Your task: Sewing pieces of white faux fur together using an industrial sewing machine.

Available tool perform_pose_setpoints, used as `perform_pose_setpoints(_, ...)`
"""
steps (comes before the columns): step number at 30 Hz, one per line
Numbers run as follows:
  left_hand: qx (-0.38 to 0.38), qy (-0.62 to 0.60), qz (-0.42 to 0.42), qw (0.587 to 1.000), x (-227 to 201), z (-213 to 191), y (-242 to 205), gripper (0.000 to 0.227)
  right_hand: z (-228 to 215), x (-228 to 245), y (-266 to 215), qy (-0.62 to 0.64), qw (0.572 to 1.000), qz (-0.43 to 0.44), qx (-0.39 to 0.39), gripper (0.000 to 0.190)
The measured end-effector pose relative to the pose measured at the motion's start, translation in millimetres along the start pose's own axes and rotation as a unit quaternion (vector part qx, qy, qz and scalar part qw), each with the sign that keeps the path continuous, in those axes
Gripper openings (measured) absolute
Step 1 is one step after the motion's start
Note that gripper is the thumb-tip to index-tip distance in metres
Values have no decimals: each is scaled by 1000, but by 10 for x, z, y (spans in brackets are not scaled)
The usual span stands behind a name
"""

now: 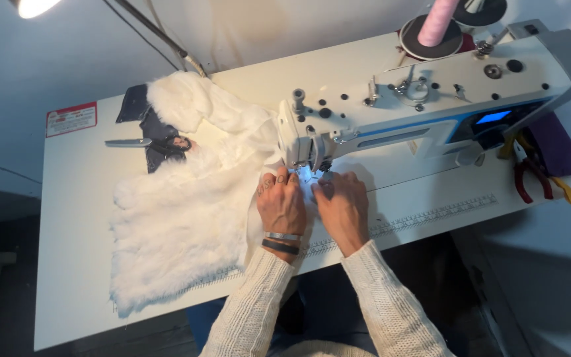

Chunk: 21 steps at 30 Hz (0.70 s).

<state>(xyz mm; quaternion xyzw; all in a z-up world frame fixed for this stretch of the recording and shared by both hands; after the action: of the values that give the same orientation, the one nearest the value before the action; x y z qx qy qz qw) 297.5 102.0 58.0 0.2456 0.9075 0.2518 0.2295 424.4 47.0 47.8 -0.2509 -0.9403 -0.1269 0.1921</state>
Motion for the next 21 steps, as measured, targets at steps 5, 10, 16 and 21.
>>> perform_pose_setpoints(5,50,-33,5,998,39,37,17,10,-75,195,-30,18,999,-24,-30,22)
perform_pose_setpoints(10,112,-75,-3,991,87,-76,138,12,-2,343,-60,40,995,-64,-68,22)
perform_pose_setpoints(16,116,-97,1,989,175,190,112,18,221,216,-23,45,996,-44,-69,16)
perform_pose_setpoints(21,102,-99,-11,990,198,234,38,18,376,135,88,-43,998,-26,25,25)
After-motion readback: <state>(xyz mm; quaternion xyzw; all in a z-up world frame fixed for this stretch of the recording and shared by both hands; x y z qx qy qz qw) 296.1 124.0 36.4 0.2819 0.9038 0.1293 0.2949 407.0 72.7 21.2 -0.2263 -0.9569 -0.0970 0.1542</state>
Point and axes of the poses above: each hand's wrist, its own y-axis towards the middle knuckle, its own z-axis out of the palm, x = y × z, the point moved 10 cm from there along y, towards the middle knuckle, and after that the axes turned 9 degrees about -y, right-handed, at the moved point
